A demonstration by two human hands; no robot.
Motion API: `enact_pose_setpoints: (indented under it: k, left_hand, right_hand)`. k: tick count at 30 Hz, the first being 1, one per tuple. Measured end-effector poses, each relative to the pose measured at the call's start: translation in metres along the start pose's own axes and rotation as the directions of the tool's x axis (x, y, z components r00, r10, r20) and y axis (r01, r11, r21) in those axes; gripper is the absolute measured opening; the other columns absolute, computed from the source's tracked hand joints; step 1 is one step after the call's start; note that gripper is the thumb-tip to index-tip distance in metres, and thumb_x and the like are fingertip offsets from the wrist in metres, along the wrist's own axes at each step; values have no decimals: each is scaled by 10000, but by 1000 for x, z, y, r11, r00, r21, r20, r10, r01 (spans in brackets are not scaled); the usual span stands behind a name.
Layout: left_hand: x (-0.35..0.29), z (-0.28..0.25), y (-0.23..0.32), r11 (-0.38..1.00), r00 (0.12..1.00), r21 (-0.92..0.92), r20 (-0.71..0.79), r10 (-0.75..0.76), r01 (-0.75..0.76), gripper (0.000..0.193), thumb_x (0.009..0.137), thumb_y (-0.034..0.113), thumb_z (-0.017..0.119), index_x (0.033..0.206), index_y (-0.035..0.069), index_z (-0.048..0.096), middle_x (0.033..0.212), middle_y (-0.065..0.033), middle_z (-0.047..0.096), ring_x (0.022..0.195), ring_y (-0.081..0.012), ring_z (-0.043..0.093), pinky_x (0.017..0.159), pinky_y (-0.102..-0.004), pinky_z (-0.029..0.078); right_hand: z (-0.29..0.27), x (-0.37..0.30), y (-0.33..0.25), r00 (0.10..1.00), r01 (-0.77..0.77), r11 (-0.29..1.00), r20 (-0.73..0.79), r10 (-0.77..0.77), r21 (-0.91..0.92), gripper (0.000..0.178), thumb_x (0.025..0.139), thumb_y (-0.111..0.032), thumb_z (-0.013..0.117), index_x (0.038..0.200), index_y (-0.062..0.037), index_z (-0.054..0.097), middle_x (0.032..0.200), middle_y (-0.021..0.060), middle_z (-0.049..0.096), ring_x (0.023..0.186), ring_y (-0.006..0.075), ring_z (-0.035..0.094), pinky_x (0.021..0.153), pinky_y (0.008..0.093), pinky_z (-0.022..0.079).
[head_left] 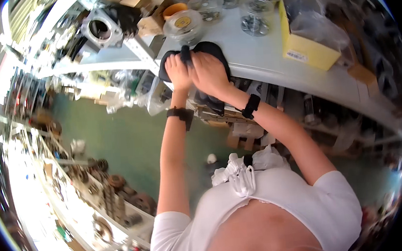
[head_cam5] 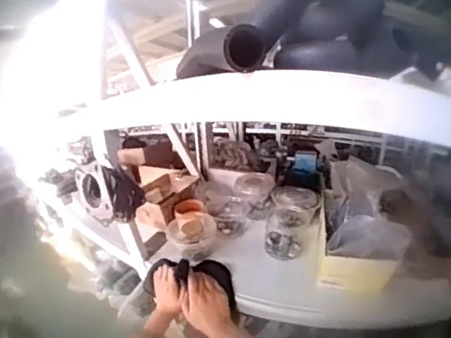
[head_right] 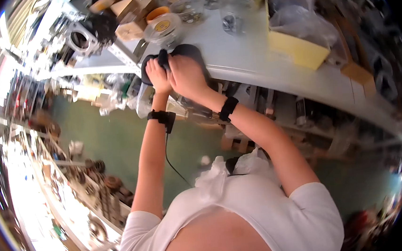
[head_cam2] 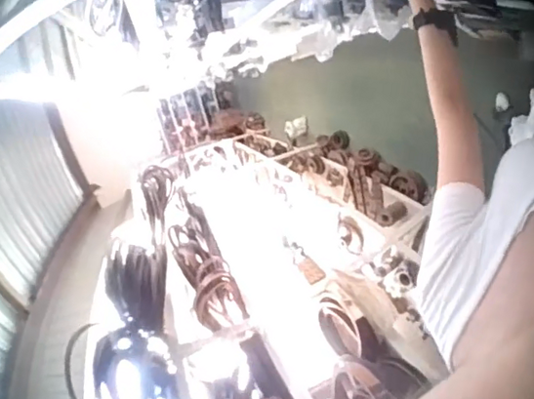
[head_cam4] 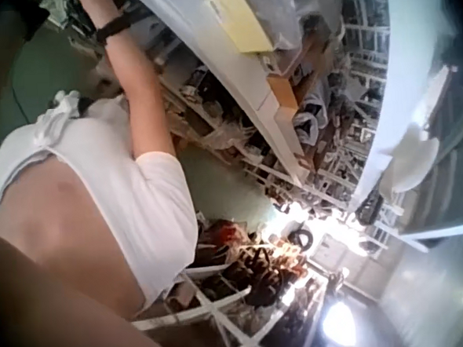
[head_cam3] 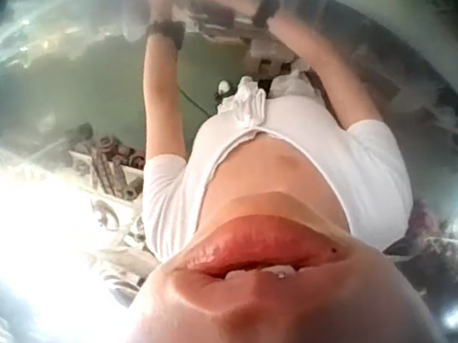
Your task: The person wipes a black flexible sleeve and a set of hydraulic hoses with a cloth while moving through a warehouse and later sitting down.
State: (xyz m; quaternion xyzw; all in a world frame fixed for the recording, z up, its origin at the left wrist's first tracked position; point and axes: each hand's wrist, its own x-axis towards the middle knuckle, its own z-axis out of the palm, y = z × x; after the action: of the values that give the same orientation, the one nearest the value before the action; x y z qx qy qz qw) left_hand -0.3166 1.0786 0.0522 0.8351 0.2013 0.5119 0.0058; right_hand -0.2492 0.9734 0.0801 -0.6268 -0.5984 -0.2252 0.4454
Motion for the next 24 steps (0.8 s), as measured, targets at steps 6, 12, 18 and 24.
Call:
enact_pose_setpoints:
  k: [6, 12, 18, 24]
  left_hand:
    - [-1, 20, -29, 994, 993, -49, -81, 91, -95, 388, 688, 400, 450, 747, 18, 478, 697, -147, 415, 671, -336, 408, 623, -413, 321]
    - [7, -7, -5, 987, 987, -123, 116, 115, -101, 283, 697, 232, 505, 864, 5, 484, 782, -163, 443, 761, -368, 423, 694, -434, 327]
    - [23, 1, 49, 912, 865, -261, 316, 390, -316, 253, 722, 142, 475, 922, -13, 483, 791, -159, 453, 778, -339, 458, 656, -416, 390]
    - [36, 10, 62, 926, 895, -230, 267, 357, -301, 270, 767, 146, 447, 967, -18, 525, 778, -134, 494, 761, -298, 504, 624, -358, 438]
  right_hand:
    - [12, 3, -12, 991, -128, 990, -49, 125, -62, 336, 735, -131, 489, 1043, 2, 466, 864, 148, 546, 828, 318, 520, 740, 400, 413]
    - [-26, -8, -16, 970, -232, 967, 55, 238, -105, 364, 698, -134, 556, 1027, 10, 502, 877, 136, 556, 836, 290, 530, 739, 372, 431]
    - [-47, -16, 15, 904, -425, 871, -161, 396, -247, 350, 730, -146, 513, 1054, -15, 499, 853, 159, 550, 782, 335, 529, 675, 416, 431]
    - [-50, 3, 49, 866, -461, 811, 19, 501, -359, 504, 715, -104, 453, 1210, -25, 404, 1109, 193, 507, 1011, 324, 487, 843, 368, 406]
